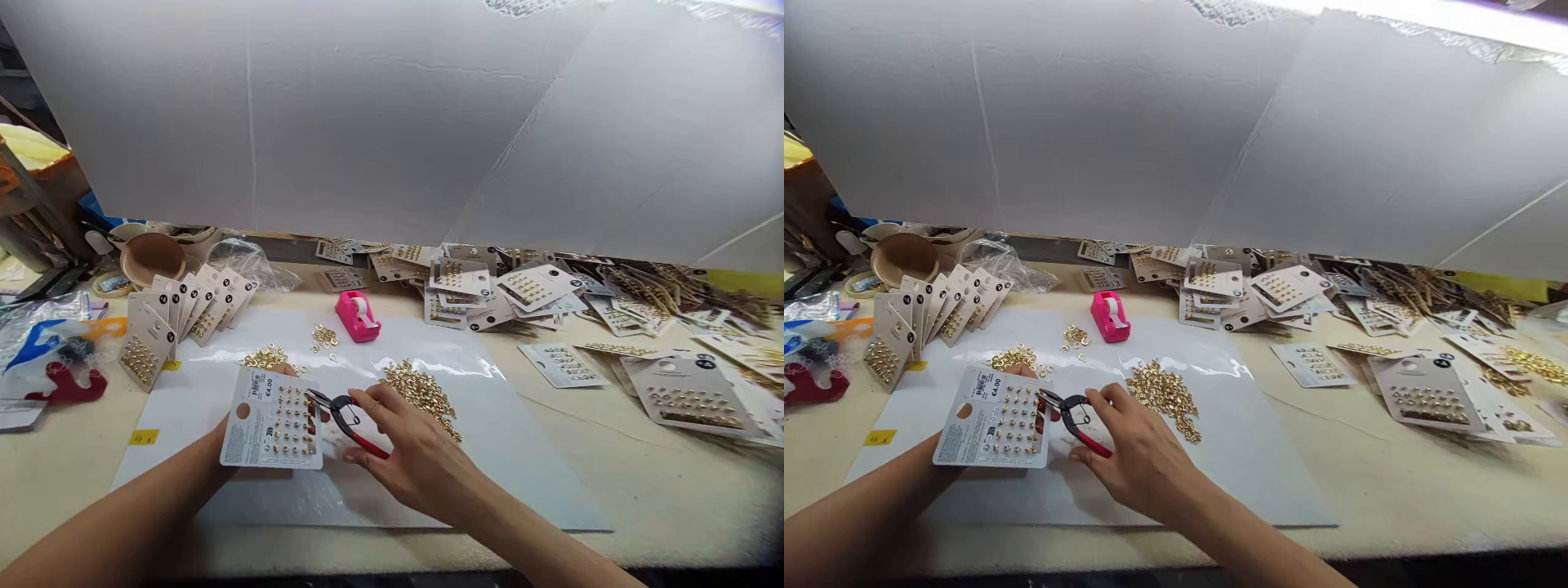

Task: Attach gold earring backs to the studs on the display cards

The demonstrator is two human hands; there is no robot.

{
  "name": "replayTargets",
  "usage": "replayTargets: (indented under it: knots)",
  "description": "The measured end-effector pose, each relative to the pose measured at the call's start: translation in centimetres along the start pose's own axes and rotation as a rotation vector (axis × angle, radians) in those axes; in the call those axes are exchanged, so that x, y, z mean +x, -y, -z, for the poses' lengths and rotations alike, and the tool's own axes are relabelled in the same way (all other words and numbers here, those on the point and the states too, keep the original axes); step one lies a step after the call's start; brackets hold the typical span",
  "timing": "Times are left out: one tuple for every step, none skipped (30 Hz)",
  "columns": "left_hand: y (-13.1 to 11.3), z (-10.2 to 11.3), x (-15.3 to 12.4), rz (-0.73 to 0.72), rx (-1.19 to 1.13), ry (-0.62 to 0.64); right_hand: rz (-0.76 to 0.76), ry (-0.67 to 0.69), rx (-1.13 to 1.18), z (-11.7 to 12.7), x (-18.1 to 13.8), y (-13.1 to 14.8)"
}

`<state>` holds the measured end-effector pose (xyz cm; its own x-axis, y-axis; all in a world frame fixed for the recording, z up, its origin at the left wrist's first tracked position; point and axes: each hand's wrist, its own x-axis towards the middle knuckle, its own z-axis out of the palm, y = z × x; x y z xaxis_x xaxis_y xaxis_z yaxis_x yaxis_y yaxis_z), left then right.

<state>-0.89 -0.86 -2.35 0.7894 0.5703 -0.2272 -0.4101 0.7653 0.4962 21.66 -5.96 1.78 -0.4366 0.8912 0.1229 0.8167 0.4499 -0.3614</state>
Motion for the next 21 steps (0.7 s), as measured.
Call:
replayTargets:
  knots:
    - [0.0, 0.4, -0.1, -0.051, 0.020, 0.052, -0.033, 0.003, 0.021, 0.4, -0.1, -0.5]
    - [-0.1, 0.8, -0.2, -0.106, 0.038, 0.101, -0.082, -0.001, 0.033, 0.8, -0.1, -1.3]
    - [-0.1, 1.2, -0.3, -0.160, 0.046, 0.142, -0.148, -0.009, 0.030, 1.3, -0.2, -2.3]
    - [-0.2, 1.6, -0.4, -0.210, 0.048, 0.167, -0.227, -0.023, 0.003, 1.8, -0.2, -3.6]
    - [-0.2, 1.9, -0.4, -0.261, 0.043, 0.177, -0.324, -0.049, -0.057, 2.3, -0.3, -5.2]
    - [-0.2, 2.2, -0.3, -0.309, 0.036, 0.173, -0.425, -0.057, -0.135, 2.6, -0.4, -6.9]
    - [-0.2, 2.4, -0.3, -0.356, 0.033, 0.164, -0.527, -0.054, -0.222, 2.9, -0.6, -8.8]
    - [-0.2, 2.5, -0.2, -0.395, 0.032, 0.154, -0.628, -0.032, -0.296, 3.1, -0.8, -10.6]
    - [-0.2, 2.5, -0.1, -0.419, 0.039, 0.148, -0.707, -0.003, -0.360, 3.2, -1.1, -12.2]
    - [-0.2, 2.5, 0.0, -0.428, 0.054, 0.147, -0.766, 0.013, -0.409, 3.2, -1.5, -13.7]
    - [-0.3, 2.5, 0.1, -0.432, 0.071, 0.148, -0.791, 0.017, -0.453, 3.0, -1.8, -15.0]
    - [-0.3, 2.5, 0.1, -0.429, 0.087, 0.151, -0.791, 0.016, -0.493, 2.8, -2.1, -15.9]
    - [-0.3, 2.4, 0.1, -0.424, 0.093, 0.154, -0.778, 0.010, -0.522, 2.6, -2.4, -16.6]
    - [-0.4, 2.4, 0.1, -0.415, 0.093, 0.155, -0.756, 0.003, -0.542, 2.4, -2.7, -17.1]
    - [-0.4, 2.3, 0.0, -0.404, 0.086, 0.155, -0.735, -0.003, -0.554, 2.2, -2.9, -17.3]
    - [-0.5, 2.2, 0.0, -0.392, 0.076, 0.155, -0.719, -0.008, -0.559, 2.1, -3.0, -17.4]
    - [-0.5, 2.2, -0.1, -0.379, 0.069, 0.152, -0.709, -0.008, -0.563, 2.1, -3.1, -17.3]
    - [-0.5, 2.1, -0.1, -0.366, 0.064, 0.151, -0.695, -0.021, -0.569, 2.2, -3.2, -17.0]
    - [-0.5, 2.1, -0.2, -0.355, 0.059, 0.151, -0.670, -0.056, -0.568, 2.2, -3.1, -16.6]
    - [-0.5, 2.0, -0.2, -0.351, 0.052, 0.155, -0.631, -0.119, -0.549, 2.3, -3.0, -16.0]
    - [-0.5, 1.9, -0.2, -0.352, 0.041, 0.156, -0.573, -0.197, -0.499, 2.2, -2.8, -15.2]
